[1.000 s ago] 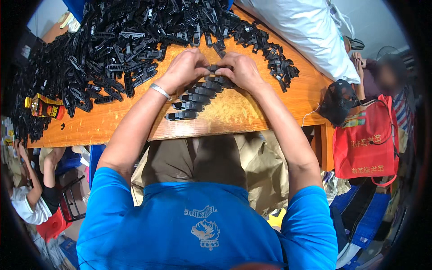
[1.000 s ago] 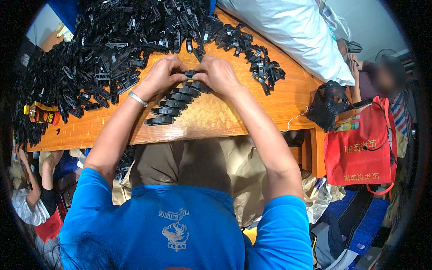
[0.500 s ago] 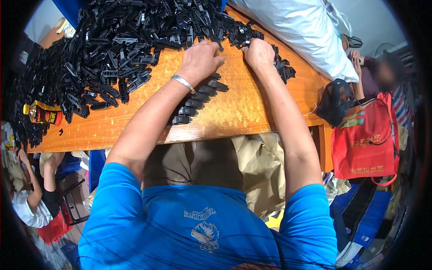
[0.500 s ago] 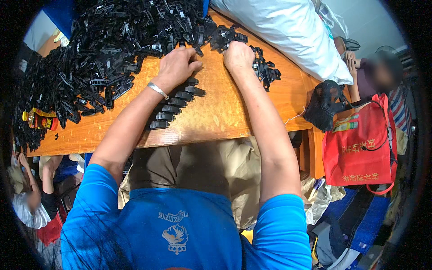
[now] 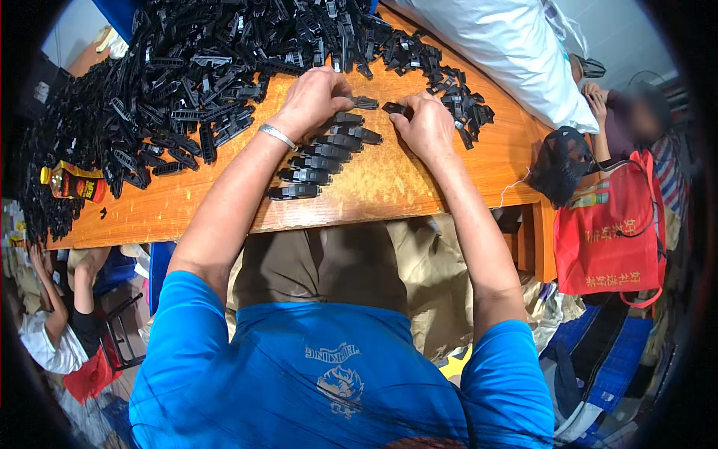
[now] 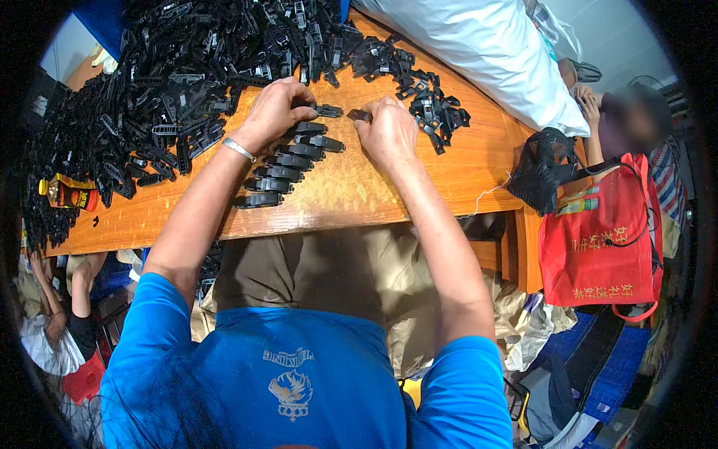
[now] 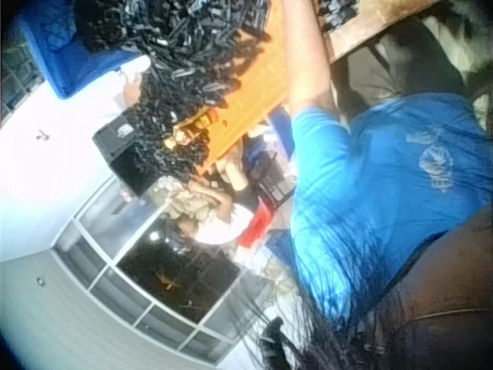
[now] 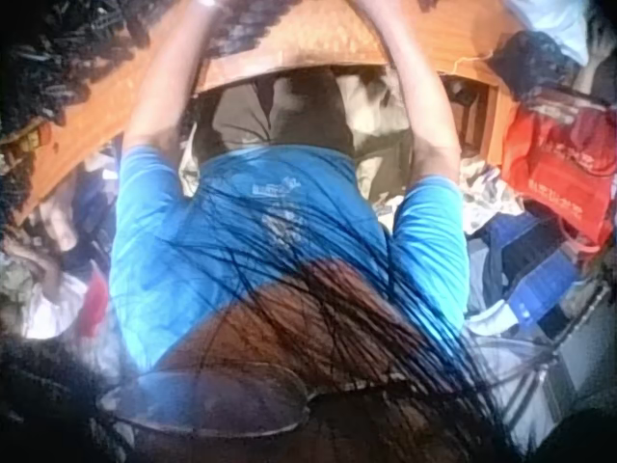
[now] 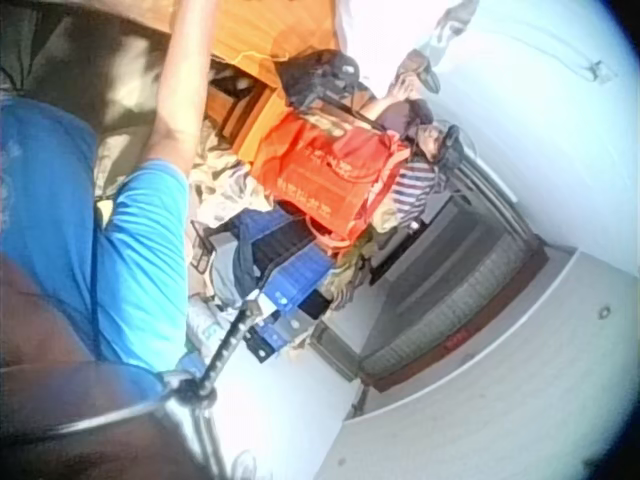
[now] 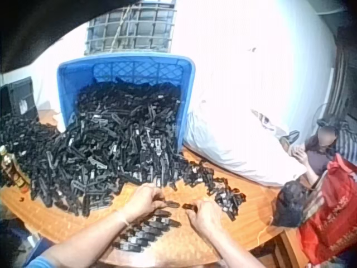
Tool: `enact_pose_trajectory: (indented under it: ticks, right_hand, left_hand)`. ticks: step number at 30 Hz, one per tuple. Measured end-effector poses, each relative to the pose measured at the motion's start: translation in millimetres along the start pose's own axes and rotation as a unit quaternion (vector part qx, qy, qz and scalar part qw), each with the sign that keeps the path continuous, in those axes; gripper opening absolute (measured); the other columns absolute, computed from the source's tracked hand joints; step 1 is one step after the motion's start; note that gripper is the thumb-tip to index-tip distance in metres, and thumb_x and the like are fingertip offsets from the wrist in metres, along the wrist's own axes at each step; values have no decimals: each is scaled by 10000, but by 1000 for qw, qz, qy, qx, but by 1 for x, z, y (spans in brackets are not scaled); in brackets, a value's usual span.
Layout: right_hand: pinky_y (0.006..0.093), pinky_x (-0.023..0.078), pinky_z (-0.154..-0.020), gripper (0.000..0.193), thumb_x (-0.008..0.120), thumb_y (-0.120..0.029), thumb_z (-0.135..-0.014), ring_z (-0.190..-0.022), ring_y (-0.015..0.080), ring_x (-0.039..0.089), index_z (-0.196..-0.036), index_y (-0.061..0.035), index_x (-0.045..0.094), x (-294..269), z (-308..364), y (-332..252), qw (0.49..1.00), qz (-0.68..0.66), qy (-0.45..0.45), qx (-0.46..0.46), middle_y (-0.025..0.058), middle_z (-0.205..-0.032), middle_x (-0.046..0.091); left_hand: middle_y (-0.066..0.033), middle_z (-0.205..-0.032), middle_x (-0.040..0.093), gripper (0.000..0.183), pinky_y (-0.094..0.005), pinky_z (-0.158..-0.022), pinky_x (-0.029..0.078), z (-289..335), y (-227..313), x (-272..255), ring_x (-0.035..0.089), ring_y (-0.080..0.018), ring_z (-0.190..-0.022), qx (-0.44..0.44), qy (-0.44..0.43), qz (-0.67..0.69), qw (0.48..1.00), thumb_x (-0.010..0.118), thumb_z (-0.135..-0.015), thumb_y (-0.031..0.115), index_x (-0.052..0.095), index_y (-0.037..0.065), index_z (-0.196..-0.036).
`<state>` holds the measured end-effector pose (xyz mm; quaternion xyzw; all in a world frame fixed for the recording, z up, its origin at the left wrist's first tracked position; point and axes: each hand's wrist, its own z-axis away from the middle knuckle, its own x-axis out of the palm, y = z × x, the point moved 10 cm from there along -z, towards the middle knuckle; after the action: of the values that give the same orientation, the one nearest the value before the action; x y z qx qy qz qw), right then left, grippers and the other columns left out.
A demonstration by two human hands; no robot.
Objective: The person assembles small black plastic components by fitting two pieces together by hand and stacking the completed parts on the table.
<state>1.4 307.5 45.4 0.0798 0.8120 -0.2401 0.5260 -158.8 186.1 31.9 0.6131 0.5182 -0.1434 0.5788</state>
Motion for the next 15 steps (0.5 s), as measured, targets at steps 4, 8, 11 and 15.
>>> enact_pose_trajectory:
  ticks: [4, 8, 11, 15]
  right_hand:
    - [473, 587, -878, 256, 820, -217, -852, -946, 380, 734, -1047, -52, 813, 8, -11, 0, 992, -52, -85, 75, 170, -1016, 749]
    - [416, 579, -841, 285, 852, -204, -854, -927, 316, 740, -1074, -27, 807, 14, -15, -18, 992, -117, -45, 11, 154, -1018, 755]
    - [431, 578, -848, 281, 850, -203, -859, -935, 336, 737, -1074, -29, 807, 15, -16, -22, 995, -90, -40, -25, 165, -1011, 748]
    - [490, 580, -880, 217, 824, -222, -876, -960, 400, 736, -1016, -56, 825, 15, -19, -25, 995, -53, -72, -54, 198, -1041, 728]
  left_hand:
    - [-119, -971, 733, 205, -451, -886, 563, 2, -5, -1, 709, -344, -991, -7, -5, 11, 1000, 887, -815, 201, 802, 62, -939]
    - [-121, -969, 722, 218, -451, -881, 560, 3, -7, 2, 704, -349, -991, -13, -4, 26, 1000, 888, -817, 197, 801, 51, -954]
    - [-120, -962, 718, 214, -450, -873, 560, 6, -8, 3, 701, -349, -981, 2, 11, 36, 999, 887, -820, 190, 800, 49, -955]
    - [-120, -963, 718, 200, -451, -866, 559, 8, -10, 5, 699, -350, -974, 5, 15, 37, 999, 884, -820, 177, 798, 50, -949]
